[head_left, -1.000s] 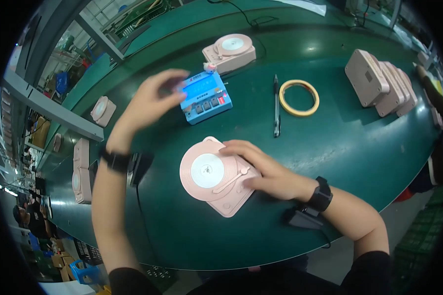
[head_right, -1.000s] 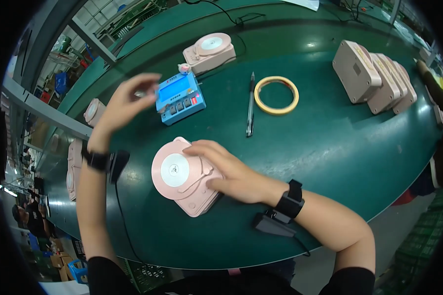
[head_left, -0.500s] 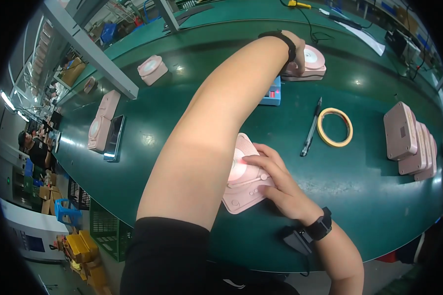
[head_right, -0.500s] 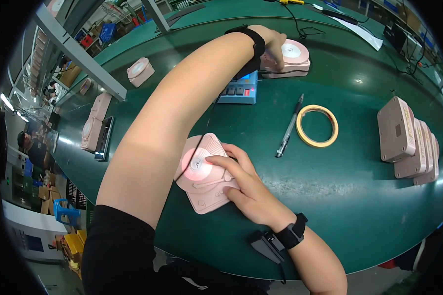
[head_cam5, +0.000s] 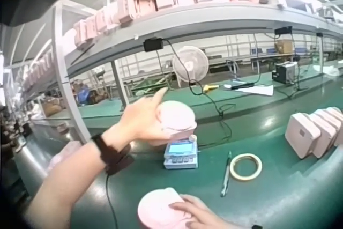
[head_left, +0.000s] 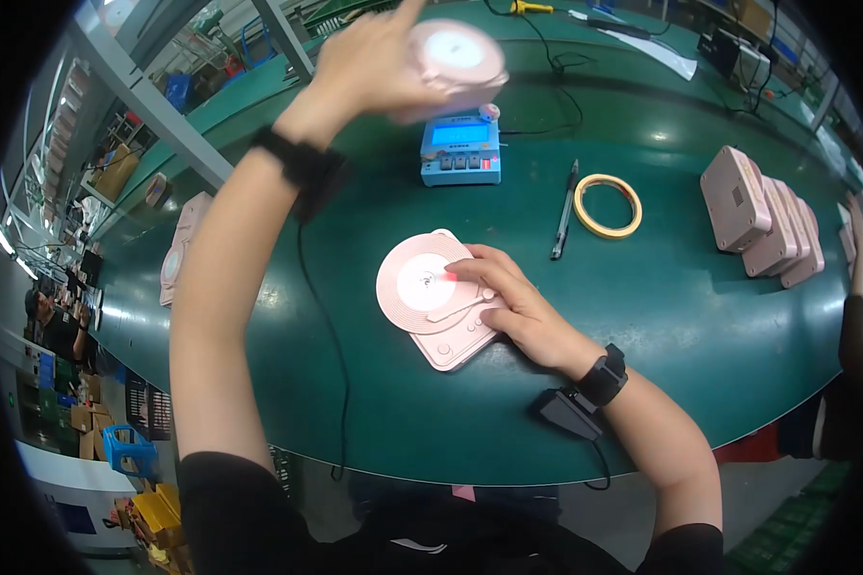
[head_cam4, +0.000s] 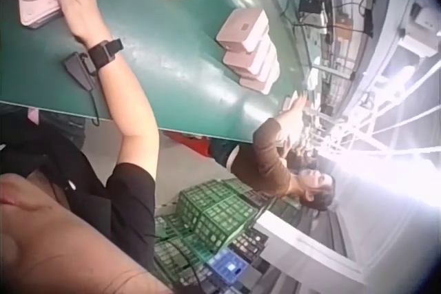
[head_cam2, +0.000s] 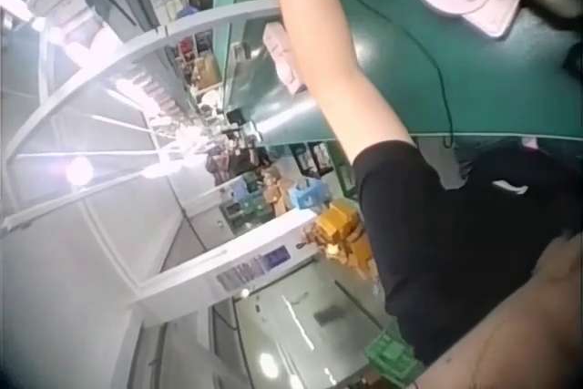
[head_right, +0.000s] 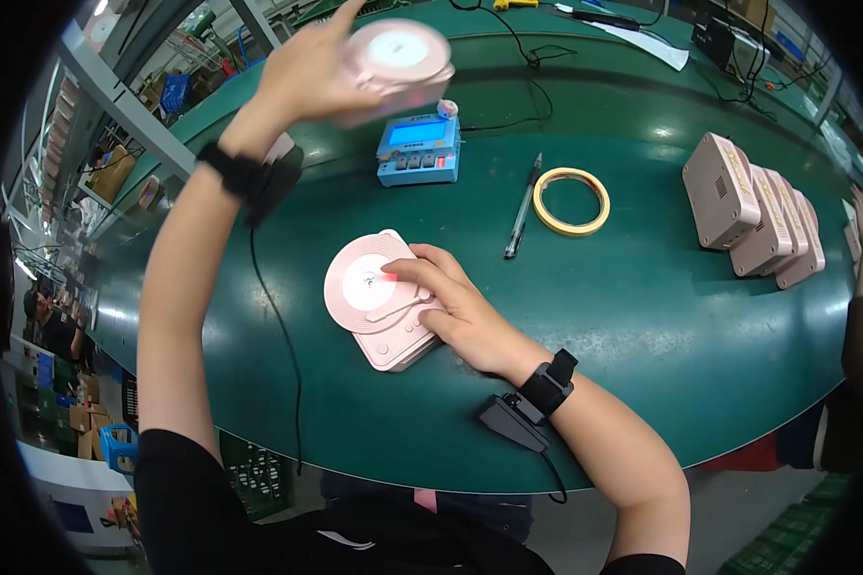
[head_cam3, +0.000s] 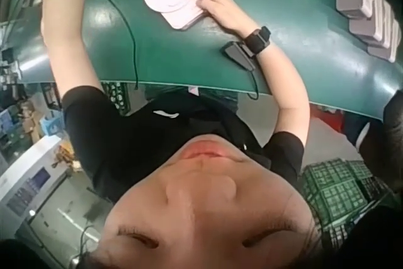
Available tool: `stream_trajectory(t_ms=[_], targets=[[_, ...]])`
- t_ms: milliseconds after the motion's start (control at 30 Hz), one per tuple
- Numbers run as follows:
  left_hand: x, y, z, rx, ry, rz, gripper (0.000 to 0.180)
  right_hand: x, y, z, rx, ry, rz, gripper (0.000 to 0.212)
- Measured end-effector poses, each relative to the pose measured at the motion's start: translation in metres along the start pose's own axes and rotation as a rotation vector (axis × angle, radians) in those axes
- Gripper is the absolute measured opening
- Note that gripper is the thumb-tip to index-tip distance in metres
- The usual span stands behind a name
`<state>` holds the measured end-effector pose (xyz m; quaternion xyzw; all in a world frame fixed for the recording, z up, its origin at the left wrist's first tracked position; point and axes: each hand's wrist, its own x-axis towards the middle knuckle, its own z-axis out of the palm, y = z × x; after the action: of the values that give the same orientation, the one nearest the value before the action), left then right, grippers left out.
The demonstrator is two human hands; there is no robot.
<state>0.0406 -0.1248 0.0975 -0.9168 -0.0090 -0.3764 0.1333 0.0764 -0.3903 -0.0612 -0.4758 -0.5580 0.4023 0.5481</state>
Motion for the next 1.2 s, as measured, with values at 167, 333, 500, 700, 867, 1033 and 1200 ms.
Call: stream_trajectory(t_ms=[167, 333, 500, 700, 867, 1033, 1200], targets=[[-0.106, 0.004, -0.037, 0.087, -0.309, -0.634, 0.109, -0.002, -0.001, -0.001, -0.002, -0.001, 0.017, 0.059], [-0.203, 0.011, -0.028, -0.019, -0.328, -0.825, 0.105, 0.001, -0.009, 0.003, 0.008, -0.005, 0.056, 0.060], [-0.206, 0.027, -0.037, -0.028, -0.337, -0.706, 0.103, 0.002, -0.007, 0.000, -0.025, 0.022, 0.084, 0.059], [-0.248, -0.011, -0.030, -1.063, -0.291, -0.893, 0.071, 0.003, -0.015, 0.000, -0.016, 0.013, 0.121, 0.061], [-0.246, -0.006, -0.023, -1.491, -0.050, -1.095, 0.051, 0.003, -0.013, -0.004, 0.009, 0.028, 0.173, 0.063], [-0.249, -0.005, -0.023, -1.298, -0.201, -0.968, 0.049, 0.002, -0.014, -0.001, 0.071, 0.044, 0.202, 0.064], [-0.249, -0.006, -0.024, -1.301, -0.218, -0.981, 0.051, 0.001, -0.016, 0.000, -0.033, 0.018, 0.178, 0.066]])
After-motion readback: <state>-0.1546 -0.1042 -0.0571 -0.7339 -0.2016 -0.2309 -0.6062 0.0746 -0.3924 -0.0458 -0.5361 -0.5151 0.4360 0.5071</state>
